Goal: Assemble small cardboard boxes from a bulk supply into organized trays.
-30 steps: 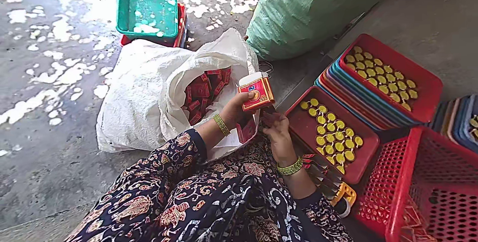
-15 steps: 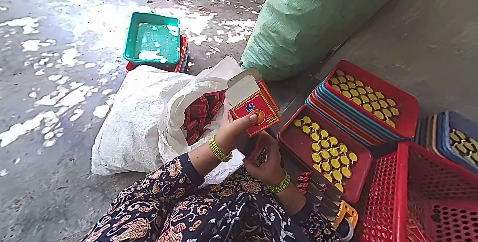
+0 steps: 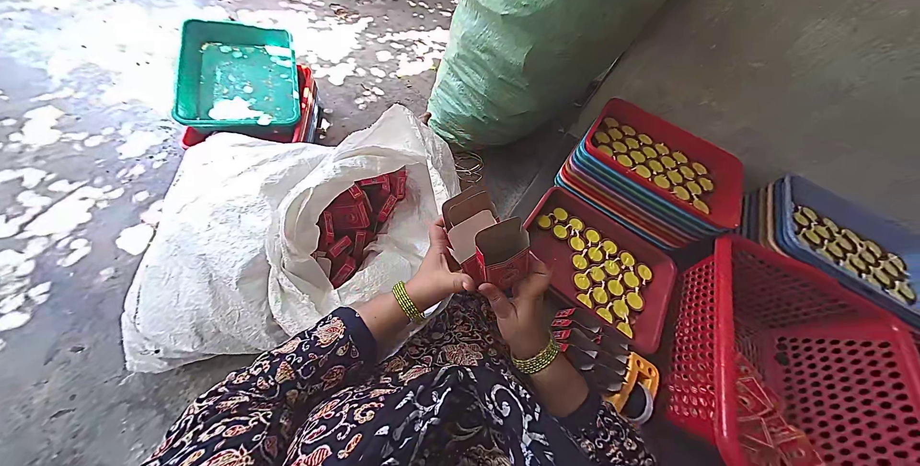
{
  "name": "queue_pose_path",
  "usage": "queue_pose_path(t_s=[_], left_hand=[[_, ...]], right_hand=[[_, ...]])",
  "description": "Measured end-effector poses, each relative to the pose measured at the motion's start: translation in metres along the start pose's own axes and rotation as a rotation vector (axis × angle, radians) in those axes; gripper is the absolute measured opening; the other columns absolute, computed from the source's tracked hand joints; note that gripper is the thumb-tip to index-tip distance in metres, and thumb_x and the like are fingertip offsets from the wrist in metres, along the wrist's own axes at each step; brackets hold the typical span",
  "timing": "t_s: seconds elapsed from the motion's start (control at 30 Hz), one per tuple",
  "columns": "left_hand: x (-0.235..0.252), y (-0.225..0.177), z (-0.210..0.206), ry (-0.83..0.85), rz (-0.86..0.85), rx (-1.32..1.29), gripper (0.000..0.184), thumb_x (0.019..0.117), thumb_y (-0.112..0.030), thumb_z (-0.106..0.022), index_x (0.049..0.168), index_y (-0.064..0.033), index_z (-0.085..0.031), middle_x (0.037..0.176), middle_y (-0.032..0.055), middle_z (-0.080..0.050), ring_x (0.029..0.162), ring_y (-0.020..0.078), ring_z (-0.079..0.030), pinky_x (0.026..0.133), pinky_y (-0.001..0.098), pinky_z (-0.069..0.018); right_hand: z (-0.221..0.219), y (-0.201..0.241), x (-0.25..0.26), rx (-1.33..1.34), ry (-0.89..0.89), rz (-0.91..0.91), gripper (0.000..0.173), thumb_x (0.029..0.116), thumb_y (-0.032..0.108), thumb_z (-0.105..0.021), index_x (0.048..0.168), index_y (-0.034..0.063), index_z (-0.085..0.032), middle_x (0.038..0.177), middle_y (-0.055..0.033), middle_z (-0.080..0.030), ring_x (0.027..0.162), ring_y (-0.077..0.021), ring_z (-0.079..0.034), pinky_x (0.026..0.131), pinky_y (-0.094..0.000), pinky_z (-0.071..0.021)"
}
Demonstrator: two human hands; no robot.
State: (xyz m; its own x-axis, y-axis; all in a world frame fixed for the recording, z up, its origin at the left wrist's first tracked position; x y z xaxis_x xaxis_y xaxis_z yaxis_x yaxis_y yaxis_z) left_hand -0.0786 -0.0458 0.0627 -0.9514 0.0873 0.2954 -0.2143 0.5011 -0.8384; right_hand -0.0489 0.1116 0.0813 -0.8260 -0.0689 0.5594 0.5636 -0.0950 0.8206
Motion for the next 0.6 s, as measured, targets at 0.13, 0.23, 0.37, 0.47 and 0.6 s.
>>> queue_pose_path(t_s=[0.13,0.23,0.37,0.47,0.6], left_hand=[[-0.006,0.018,-0.007,0.090,0.099,0.154,0.131,0.0515,-0.012,-0.101,0.150,-0.0181,-0.016,0.138,0.0085,-0.055,0.125,0.0214,-0.061,0.103,0.0421,-0.0569],[-0.006,0.032,-0.005,0.177,0.158,0.248,0.128,0.0548,-0.015,-0.099,0.152,-0.0137,-0.016,0.136,0.0112,-0.058,0.124,0.0218,-0.062,0.103,0.0420,-0.0571],[-0.006,0.046,-0.023,0.499,0.131,0.536,0.121,0.0558,-0.024,-0.097,0.152,-0.0055,-0.027,0.145,0.0114,-0.052,0.133,0.0170,-0.054,0.111,0.0368,-0.0491],[-0.007,0.074,-0.022,0.597,0.117,0.894,0.128,0.0521,-0.039,-0.098,0.156,-0.0075,-0.029,0.156,0.0221,-0.036,0.143,0.0306,-0.042,0.114,0.0455,-0.0432],[-0.012,0.089,-0.013,0.557,0.203,0.971,0.164,0.0446,-0.050,-0.100,0.161,-0.0004,0.004,0.161,0.0269,-0.028,0.148,0.0302,-0.037,0.120,0.0445,-0.0364]], right_hand=[[0.007,-0.015,-0.013,0.025,0.145,-0.095,0.053,0.1039,0.029,-0.062,0.138,-0.0016,-0.035,0.147,-0.0195,-0.049,0.132,-0.0193,-0.056,0.111,-0.0369,-0.0498],[0.024,-0.031,-0.010,0.119,0.241,-0.188,0.054,0.0950,0.016,-0.072,0.134,-0.0004,-0.040,0.158,-0.0217,-0.039,0.135,-0.0292,-0.055,0.108,-0.0437,-0.0530],[0.042,-0.057,-0.012,0.191,0.442,-0.301,0.128,0.0590,0.013,-0.096,0.156,0.0058,-0.013,0.160,-0.0159,-0.036,0.144,-0.0243,-0.045,0.118,-0.0426,-0.0448],[0.037,-0.078,-0.028,0.080,0.541,-0.442,0.145,0.0527,0.015,-0.099,0.159,0.0025,-0.002,0.148,-0.0143,-0.050,0.135,-0.0150,-0.054,0.115,-0.0337,-0.0475],[0.031,-0.085,-0.040,-0.040,0.501,-0.493,0.152,0.0486,0.023,-0.101,0.160,0.0024,0.001,0.153,-0.0161,-0.044,0.139,-0.0150,-0.049,0.118,-0.0331,-0.0428]])
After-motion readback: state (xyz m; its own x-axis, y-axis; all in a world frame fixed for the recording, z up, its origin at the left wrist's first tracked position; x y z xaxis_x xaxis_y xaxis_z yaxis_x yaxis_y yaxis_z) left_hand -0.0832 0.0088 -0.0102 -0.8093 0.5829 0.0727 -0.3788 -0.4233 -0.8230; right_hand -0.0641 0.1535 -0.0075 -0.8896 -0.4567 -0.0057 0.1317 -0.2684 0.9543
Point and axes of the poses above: each hand's wrist, its own x-axis towards the middle knuckle, its own z-axis out of the back of the hand, y = z × x, the point moved 8 cm from there along x, towards the middle knuckle
